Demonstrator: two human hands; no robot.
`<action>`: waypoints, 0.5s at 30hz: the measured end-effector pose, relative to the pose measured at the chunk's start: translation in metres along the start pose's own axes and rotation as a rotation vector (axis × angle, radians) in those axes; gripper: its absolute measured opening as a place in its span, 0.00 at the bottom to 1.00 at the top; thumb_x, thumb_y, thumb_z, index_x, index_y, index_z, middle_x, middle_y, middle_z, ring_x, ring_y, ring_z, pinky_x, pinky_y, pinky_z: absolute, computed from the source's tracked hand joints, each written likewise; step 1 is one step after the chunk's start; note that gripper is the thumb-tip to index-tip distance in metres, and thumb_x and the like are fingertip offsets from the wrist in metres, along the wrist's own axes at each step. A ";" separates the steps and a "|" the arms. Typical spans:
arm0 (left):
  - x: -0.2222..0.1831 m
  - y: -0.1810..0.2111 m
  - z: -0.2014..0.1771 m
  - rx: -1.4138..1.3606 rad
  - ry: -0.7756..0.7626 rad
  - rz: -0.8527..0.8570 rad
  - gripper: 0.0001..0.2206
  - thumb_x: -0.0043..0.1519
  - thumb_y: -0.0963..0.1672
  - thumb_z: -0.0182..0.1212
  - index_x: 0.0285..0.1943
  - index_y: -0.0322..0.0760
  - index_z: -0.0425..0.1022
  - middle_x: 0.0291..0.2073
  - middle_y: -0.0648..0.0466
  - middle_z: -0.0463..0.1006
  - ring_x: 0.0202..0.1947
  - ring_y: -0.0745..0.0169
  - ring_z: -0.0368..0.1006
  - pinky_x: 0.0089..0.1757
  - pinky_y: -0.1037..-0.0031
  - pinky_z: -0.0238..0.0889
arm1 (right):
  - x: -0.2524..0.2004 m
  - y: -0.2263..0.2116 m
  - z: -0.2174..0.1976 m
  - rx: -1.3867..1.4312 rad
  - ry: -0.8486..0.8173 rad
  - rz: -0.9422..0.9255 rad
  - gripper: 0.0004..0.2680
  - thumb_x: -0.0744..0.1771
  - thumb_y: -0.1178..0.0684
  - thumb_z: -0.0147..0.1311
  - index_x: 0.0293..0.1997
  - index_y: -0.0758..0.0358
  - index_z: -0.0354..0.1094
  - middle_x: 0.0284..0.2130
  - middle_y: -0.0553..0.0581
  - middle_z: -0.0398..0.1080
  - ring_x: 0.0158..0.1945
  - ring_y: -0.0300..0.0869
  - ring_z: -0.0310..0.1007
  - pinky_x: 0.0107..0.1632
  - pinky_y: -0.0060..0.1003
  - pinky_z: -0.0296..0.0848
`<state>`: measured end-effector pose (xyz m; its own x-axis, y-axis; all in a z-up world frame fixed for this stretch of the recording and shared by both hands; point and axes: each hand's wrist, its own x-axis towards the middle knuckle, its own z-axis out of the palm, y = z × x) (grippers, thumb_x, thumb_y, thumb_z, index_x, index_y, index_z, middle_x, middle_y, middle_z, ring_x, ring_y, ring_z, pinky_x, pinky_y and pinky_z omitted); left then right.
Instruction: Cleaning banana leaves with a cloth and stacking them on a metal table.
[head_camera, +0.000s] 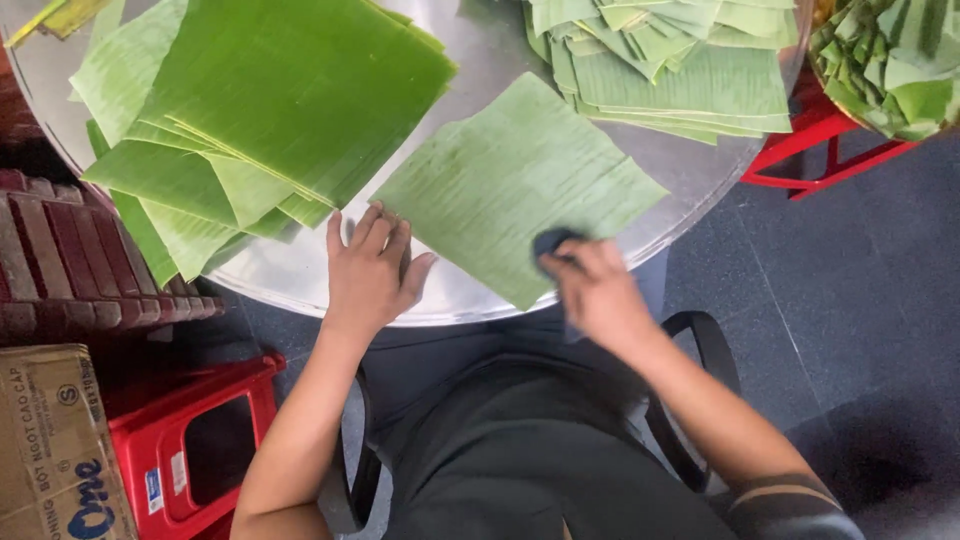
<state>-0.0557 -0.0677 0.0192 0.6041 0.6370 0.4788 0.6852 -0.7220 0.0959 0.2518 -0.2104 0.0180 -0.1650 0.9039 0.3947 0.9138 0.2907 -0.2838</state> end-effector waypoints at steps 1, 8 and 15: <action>0.002 0.002 0.000 0.002 0.007 0.000 0.21 0.62 0.54 0.60 0.48 0.36 0.84 0.45 0.48 0.80 0.59 0.47 0.74 0.59 0.41 0.51 | 0.010 0.002 -0.010 -0.004 0.004 -0.005 0.10 0.66 0.60 0.50 0.48 0.55 0.78 0.44 0.54 0.71 0.47 0.52 0.70 0.51 0.43 0.66; 0.008 0.062 0.005 0.123 0.029 -0.176 0.32 0.48 0.57 0.70 0.51 0.28 0.81 0.53 0.40 0.78 0.61 0.38 0.70 0.55 0.39 0.55 | 0.099 -0.060 0.022 0.146 0.106 -0.032 0.11 0.65 0.59 0.54 0.52 0.54 0.75 0.52 0.54 0.69 0.58 0.52 0.68 0.55 0.48 0.65; 0.015 0.072 0.001 0.176 -0.121 -0.299 0.41 0.39 0.64 0.73 0.50 0.30 0.82 0.49 0.45 0.79 0.58 0.44 0.73 0.49 0.50 0.66 | 0.140 0.007 0.049 0.679 -0.047 0.319 0.13 0.65 0.63 0.47 0.52 0.59 0.74 0.44 0.61 0.74 0.55 0.58 0.71 0.59 0.48 0.65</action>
<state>0.0030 -0.1102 0.0328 0.4026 0.8479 0.3449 0.8922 -0.4477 0.0594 0.2170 -0.0660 0.0285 0.0401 0.9847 0.1695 0.4925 0.1281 -0.8608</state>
